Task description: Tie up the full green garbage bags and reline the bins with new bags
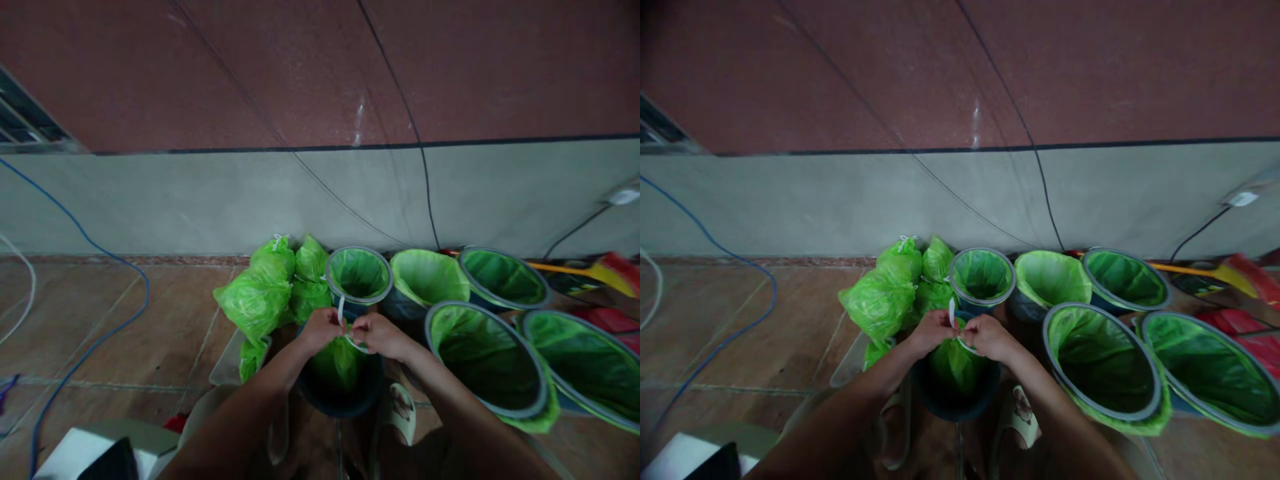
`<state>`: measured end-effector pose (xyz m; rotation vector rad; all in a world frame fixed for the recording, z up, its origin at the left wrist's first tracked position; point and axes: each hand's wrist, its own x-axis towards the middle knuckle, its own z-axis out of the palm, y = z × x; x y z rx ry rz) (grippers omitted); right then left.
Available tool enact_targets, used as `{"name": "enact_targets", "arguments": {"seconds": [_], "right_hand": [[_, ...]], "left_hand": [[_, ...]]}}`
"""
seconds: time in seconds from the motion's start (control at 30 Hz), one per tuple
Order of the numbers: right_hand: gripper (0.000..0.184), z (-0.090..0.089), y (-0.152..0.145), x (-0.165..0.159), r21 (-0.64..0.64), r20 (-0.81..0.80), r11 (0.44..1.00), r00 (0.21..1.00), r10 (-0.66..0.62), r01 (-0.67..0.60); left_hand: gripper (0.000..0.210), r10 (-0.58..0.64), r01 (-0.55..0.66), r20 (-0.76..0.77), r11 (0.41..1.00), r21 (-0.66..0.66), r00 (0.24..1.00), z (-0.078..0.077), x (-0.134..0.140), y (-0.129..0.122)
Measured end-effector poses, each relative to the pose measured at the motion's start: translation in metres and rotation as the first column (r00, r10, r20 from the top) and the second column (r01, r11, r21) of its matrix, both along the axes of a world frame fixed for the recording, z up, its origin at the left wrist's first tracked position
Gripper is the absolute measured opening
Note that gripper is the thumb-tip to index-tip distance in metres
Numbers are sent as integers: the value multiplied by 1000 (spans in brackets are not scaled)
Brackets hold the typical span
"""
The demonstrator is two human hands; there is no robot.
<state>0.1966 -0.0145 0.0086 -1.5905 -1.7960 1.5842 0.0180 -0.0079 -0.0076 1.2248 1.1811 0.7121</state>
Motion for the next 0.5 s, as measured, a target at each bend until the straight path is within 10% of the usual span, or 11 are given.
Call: {"name": "enact_targets", "arguments": {"seconds": [0.17,0.5], "right_hand": [[16,-3,8,2,176,-49,979,994,-96,103],[13,5,5,-6,-85,-262,981,946,-191,174]], "left_hand": [[13,-133,176,-169,946,272,977,1,1,0],[9,93,-30,-163,935,353,982,11,10,-6]]}}
